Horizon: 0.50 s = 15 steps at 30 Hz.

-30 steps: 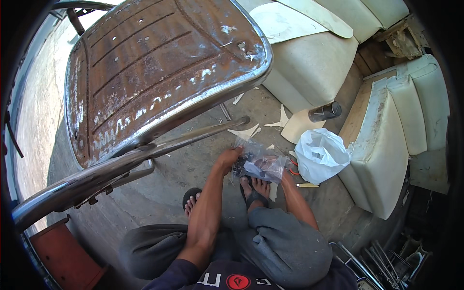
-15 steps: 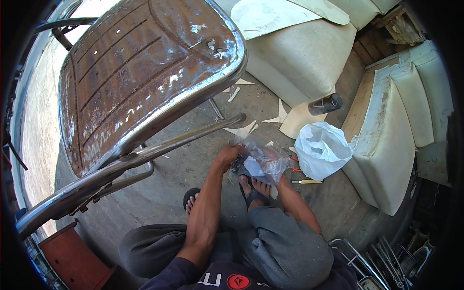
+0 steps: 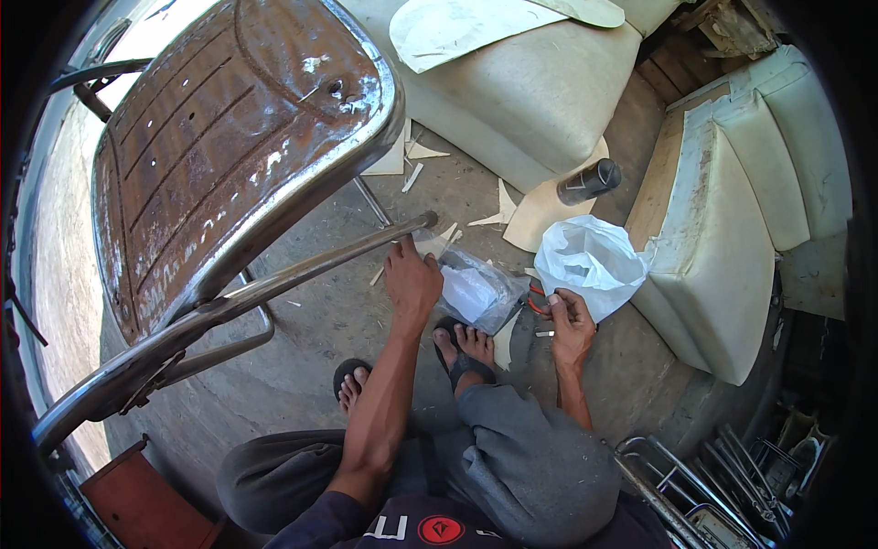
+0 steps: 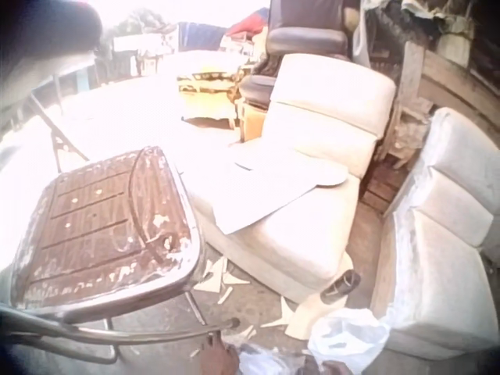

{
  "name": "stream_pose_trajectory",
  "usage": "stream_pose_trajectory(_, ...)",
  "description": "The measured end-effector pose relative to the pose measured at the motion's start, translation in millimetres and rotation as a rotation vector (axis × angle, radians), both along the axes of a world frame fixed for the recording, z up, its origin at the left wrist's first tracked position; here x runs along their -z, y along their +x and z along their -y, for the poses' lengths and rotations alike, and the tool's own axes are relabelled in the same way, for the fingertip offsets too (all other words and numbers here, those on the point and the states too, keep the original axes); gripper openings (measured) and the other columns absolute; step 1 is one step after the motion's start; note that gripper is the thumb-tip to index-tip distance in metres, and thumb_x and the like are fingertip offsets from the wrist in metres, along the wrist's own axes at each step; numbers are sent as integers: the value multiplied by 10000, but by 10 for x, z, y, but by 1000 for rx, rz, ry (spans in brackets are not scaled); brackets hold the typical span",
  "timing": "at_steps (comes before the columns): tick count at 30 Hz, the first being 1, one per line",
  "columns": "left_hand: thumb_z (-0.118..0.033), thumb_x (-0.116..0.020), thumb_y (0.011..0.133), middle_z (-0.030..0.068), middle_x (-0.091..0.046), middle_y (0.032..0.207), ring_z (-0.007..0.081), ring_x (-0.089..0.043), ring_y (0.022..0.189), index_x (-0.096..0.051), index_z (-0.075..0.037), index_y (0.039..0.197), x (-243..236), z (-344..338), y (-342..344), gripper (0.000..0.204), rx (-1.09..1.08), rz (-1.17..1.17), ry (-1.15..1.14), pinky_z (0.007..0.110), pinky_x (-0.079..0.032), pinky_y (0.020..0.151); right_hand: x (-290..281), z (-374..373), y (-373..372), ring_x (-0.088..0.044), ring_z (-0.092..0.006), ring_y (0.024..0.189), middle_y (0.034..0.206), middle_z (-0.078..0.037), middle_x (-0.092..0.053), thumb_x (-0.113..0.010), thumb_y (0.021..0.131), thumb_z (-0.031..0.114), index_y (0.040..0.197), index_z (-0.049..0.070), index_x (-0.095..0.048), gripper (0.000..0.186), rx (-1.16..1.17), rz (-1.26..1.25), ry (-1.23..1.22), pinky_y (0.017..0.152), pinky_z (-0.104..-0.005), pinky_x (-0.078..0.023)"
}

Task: The person prepares wooden furniture components by cleaning out holes and attaching small plastic caps, then uses a knife to trim a curved piece of wood while sitting on the ground at an outdoor workshop.

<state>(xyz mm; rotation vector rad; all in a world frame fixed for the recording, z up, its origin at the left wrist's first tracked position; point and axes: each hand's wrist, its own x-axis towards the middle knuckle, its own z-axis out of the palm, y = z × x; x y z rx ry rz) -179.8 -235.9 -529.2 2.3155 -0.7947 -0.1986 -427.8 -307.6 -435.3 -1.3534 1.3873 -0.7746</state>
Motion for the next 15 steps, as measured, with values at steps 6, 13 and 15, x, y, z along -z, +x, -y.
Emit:
stream_pose_trajectory(6, -248, -709, 951, 117, -718, 912, 180, -662, 799, -671, 47, 1199, -1097, 409, -339, 386, 368, -1079, -161, 344, -546, 749, -159, 15, 262, -669, -123, 804, 937, -90, -707, -718, 971, 109, 1153, -52, -670, 248, -103, 40, -83, 737, -276, -562)
stream_pose_trajectory(13, -256, -732, 959, 67, -736, 930, 120, -665, 802, -718, -2, 1136, -1082, 395, -383, 310, 597, -1326, -156, 270, -540, 744, -296, -31, 385, -720, -188, 838, 969, -116, -724, -724, 948, 89, 1150, -18, -693, 231, -150, 7, -227, 735, -303, -561)
stream_pose_trajectory(15, -255, -741, 953, 71, -738, 935, 123, -668, 804, -720, 2, 1130, -1026, 380, -361, 313, 624, -1370, -162, 270, -542, 745, -299, -27, 351, -718, -192, 830, 960, -123, -721, -729, 939, 79, 1150, -19, -693, 235, -216, -86, -308, 736, -303, -561)
